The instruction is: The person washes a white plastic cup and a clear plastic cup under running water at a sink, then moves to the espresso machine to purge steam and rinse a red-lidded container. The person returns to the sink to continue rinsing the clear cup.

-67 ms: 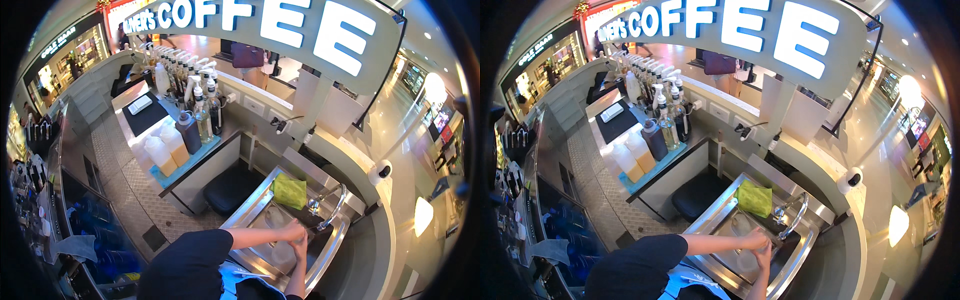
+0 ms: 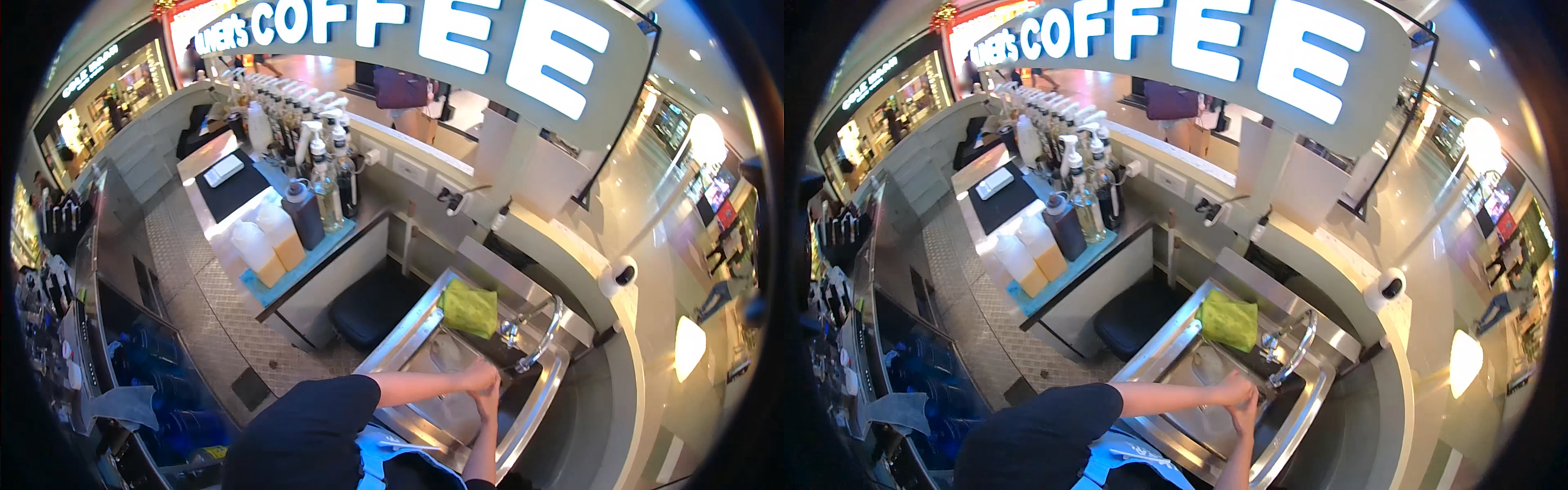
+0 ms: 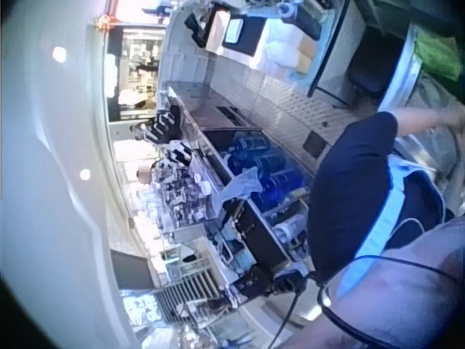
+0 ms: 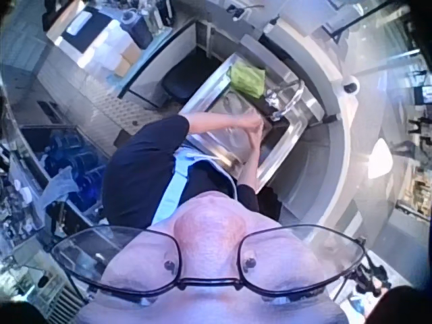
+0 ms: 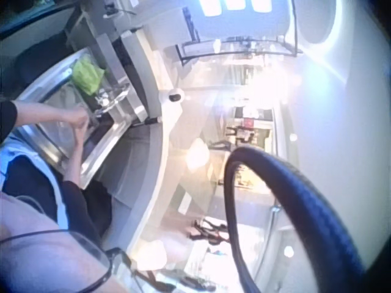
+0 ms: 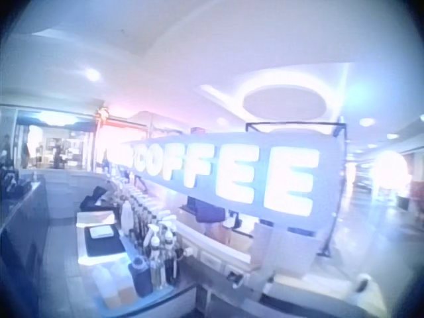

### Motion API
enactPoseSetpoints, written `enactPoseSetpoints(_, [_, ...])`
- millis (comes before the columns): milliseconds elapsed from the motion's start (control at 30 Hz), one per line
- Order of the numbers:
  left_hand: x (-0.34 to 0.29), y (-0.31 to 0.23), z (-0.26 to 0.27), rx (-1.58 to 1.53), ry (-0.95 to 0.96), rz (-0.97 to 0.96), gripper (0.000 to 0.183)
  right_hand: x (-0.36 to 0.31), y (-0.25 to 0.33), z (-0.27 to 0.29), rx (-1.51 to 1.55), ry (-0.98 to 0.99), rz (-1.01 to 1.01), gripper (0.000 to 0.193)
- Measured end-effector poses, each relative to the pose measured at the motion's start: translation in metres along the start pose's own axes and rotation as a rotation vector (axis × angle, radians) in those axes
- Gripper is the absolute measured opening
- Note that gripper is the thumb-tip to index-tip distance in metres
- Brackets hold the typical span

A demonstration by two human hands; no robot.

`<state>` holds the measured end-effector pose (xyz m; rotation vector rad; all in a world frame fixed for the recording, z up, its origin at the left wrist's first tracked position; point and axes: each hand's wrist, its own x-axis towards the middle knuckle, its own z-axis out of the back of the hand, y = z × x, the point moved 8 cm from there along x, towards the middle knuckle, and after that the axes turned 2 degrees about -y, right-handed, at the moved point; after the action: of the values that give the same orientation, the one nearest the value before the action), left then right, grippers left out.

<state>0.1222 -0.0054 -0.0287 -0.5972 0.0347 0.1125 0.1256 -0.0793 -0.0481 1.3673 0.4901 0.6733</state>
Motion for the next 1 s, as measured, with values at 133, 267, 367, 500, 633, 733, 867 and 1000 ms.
enactPoseSetpoints(133, [0.013, 0.02, -0.008, -0.32, -0.063, 0.21, 0.019, 0.009, 0.0, 0.0, -0.14, -0.202, 0.073, 0.091])
enactPoseSetpoints(267, [0.011, 0.045, 0.006, -0.107, -0.182, 0.26, 0.016, 0.02, 0.001, -0.009, -0.166, -0.233, 0.097, 0.057])
enactPoseSetpoints(367, [0.006, 0.062, 0.007, -0.594, -0.127, 0.375, 0.017, 0.032, 0.001, -0.01, -0.285, -0.327, 0.102, 0.037])
enactPoseSetpoints(500, [-0.011, 0.062, 0.011, -1.0, -0.106, 0.42, 0.015, 0.041, -0.017, 0.003, -0.437, -0.518, -0.24, 0.039])
enactPoseSetpoints(633, [-0.017, 0.068, 0.018, -0.823, -0.1, 0.484, 0.018, 0.046, -0.011, -0.015, -0.411, -0.412, -0.337, 0.037])
enactPoseSetpoints(733, [-0.014, 0.073, 0.019, -0.89, -0.066, 0.547, 0.019, 0.036, 0.02, -0.022, -0.422, -0.379, -0.03, 0.038])
enactPoseSetpoints(867, [-0.006, 0.069, 0.023, -0.814, -0.039, 0.509, 0.02, 0.019, 0.016, -0.016, -0.454, -0.086, 0.091, 0.071])
enactPoseSetpoints(1000, [0.008, 0.044, 0.029, -0.538, -0.018, 0.235, 0.022, 0.016, -0.005, 0.007, -0.387, -0.063, -0.006, 0.103])
